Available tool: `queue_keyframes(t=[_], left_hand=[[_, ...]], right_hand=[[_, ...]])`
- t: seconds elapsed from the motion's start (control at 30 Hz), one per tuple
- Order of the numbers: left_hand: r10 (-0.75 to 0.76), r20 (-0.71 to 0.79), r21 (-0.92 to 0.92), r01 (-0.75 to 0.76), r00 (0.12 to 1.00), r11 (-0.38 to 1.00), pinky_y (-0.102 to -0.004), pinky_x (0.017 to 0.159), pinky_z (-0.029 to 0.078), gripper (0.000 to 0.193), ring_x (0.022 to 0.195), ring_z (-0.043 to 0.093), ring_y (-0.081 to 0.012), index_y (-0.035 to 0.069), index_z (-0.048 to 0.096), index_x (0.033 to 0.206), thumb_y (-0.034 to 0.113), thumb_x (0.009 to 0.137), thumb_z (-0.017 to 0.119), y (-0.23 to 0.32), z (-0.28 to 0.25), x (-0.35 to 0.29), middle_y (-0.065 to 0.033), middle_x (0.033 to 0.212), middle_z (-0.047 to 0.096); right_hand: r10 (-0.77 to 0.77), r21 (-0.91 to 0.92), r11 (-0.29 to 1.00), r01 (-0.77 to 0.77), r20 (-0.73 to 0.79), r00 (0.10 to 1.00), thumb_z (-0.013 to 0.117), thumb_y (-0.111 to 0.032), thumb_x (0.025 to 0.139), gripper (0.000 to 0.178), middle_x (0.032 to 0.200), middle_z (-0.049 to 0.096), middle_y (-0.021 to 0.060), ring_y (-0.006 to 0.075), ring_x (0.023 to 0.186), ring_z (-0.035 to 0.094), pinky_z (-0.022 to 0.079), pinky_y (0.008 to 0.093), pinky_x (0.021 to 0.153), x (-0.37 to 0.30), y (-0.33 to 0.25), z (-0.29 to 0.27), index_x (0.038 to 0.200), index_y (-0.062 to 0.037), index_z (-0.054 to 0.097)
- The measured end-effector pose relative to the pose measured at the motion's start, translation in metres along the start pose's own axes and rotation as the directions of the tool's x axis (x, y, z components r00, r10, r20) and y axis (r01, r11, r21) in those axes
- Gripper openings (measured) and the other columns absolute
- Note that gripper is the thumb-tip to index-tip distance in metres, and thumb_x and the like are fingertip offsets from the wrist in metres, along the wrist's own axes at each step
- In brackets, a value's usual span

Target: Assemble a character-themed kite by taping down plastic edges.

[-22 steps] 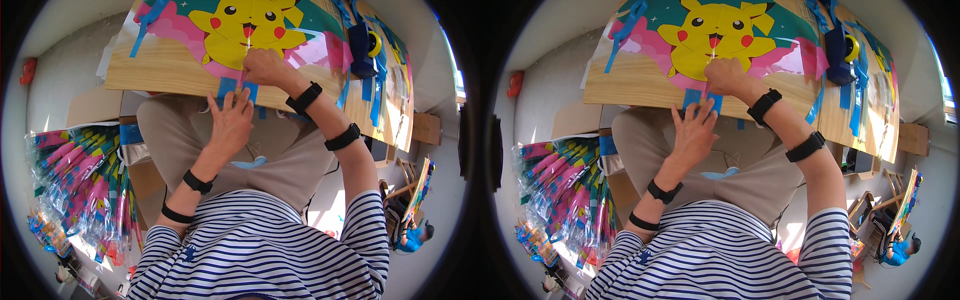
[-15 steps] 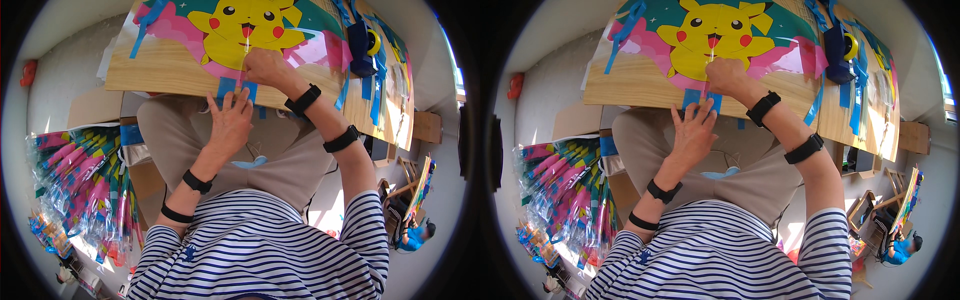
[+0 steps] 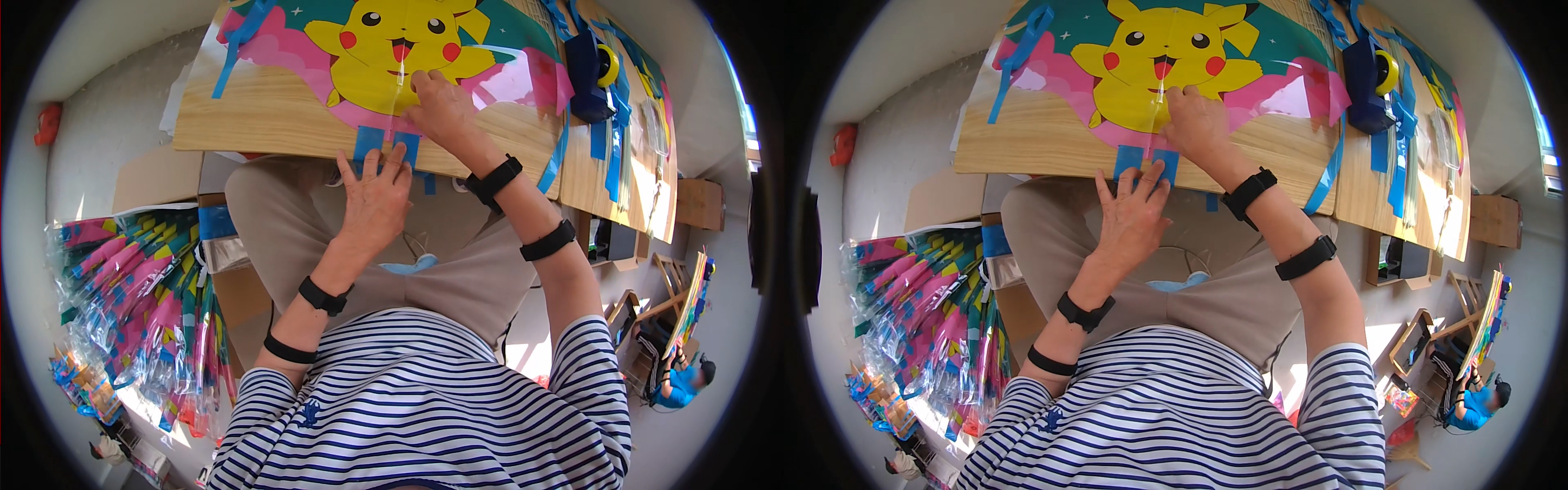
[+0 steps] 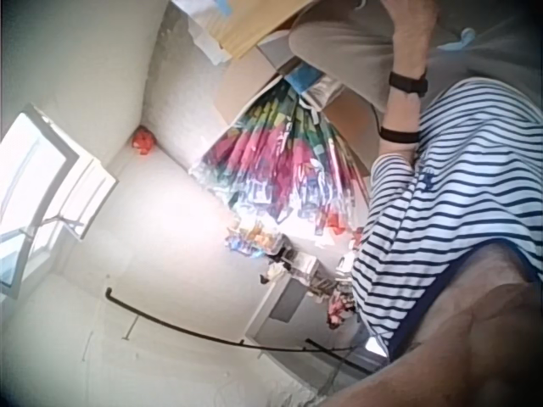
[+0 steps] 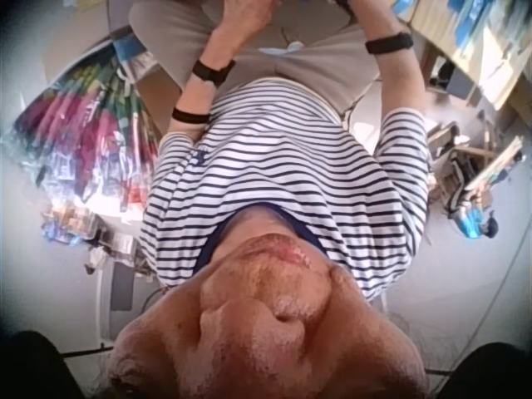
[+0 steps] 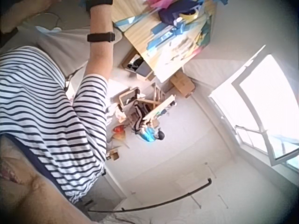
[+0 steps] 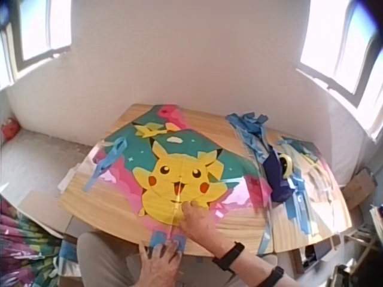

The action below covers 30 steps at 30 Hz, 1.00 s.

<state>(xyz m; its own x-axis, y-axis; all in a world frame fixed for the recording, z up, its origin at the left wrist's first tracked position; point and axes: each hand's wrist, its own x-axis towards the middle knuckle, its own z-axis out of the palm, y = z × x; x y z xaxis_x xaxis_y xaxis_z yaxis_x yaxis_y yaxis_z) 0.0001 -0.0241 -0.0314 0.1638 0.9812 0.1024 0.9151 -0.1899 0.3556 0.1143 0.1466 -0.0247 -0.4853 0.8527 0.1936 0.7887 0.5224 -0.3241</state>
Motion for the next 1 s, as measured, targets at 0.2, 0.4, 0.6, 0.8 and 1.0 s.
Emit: queue_keyframes(t=[0.2,0.4,0.6,0.8,1.0], left_hand=[[-0.013,0.010,-0.003,0.013,1.000,1.000,-0.0778,0.109,0.021,0.063,0.131,0.044,-0.0322,0.005,0.062,0.128,0.016,0.070,0.084,0.000,-0.001,-0.001,-0.0073,0.151,0.045],[0.001,-0.003,0.000,-0.001,1.000,1.000,-0.0779,0.109,0.022,0.062,0.130,0.045,-0.0315,0.005,0.063,0.127,0.016,0.070,0.084,0.000,-0.002,0.000,-0.0070,0.151,0.045],[0.002,-0.007,-0.003,-0.002,1.000,1.000,-0.0776,0.109,0.022,0.061,0.130,0.045,-0.0317,0.005,0.063,0.127,0.015,0.071,0.084,0.000,0.000,0.000,-0.0064,0.150,0.046],[0.001,0.015,-0.002,-0.001,1.000,1.000,-0.0773,0.109,0.021,0.052,0.132,0.043,-0.0323,0.006,0.065,0.120,0.018,0.072,0.083,0.000,-0.005,-0.001,-0.0059,0.147,0.046],[0.007,-0.024,0.029,-0.006,1.000,1.000,-0.0766,0.110,0.019,0.047,0.132,0.043,-0.0322,0.007,0.067,0.117,0.020,0.074,0.082,0.000,0.001,-0.004,-0.0063,0.145,0.046]], right_hand=[[-0.021,0.256,0.966,-0.033,0.202,0.979,0.082,-0.023,0.073,0.029,0.082,0.067,0.0176,0.0360,0.078,0.066,0.051,0.0454,0.067,-0.010,0.001,-0.006,0.075,-0.0010,0.064],[0.145,0.184,0.963,-0.196,0.261,0.954,0.080,-0.020,0.072,0.024,0.078,0.069,0.0169,0.0370,0.075,0.065,0.051,0.0449,0.066,-0.001,0.002,0.010,0.074,-0.0006,0.066],[-0.089,0.282,0.956,0.084,0.006,0.996,0.069,-0.008,0.082,0.011,0.099,0.071,0.0161,0.0343,0.096,0.065,0.051,0.0441,0.081,-0.020,0.005,0.008,0.091,-0.0018,0.073],[-0.360,0.134,0.927,0.351,0.049,0.932,0.063,-0.015,0.092,0.047,0.139,0.058,0.0058,0.0287,0.132,0.047,0.032,0.0539,0.114,-0.080,-0.001,-0.008,0.138,-0.0101,0.057],[-0.362,0.066,0.932,0.356,0.175,0.916,0.062,-0.020,0.095,0.051,0.155,0.046,0.0031,0.0272,0.147,0.034,0.016,0.0548,0.123,-0.091,0.007,-0.007,0.145,-0.0116,0.052]])
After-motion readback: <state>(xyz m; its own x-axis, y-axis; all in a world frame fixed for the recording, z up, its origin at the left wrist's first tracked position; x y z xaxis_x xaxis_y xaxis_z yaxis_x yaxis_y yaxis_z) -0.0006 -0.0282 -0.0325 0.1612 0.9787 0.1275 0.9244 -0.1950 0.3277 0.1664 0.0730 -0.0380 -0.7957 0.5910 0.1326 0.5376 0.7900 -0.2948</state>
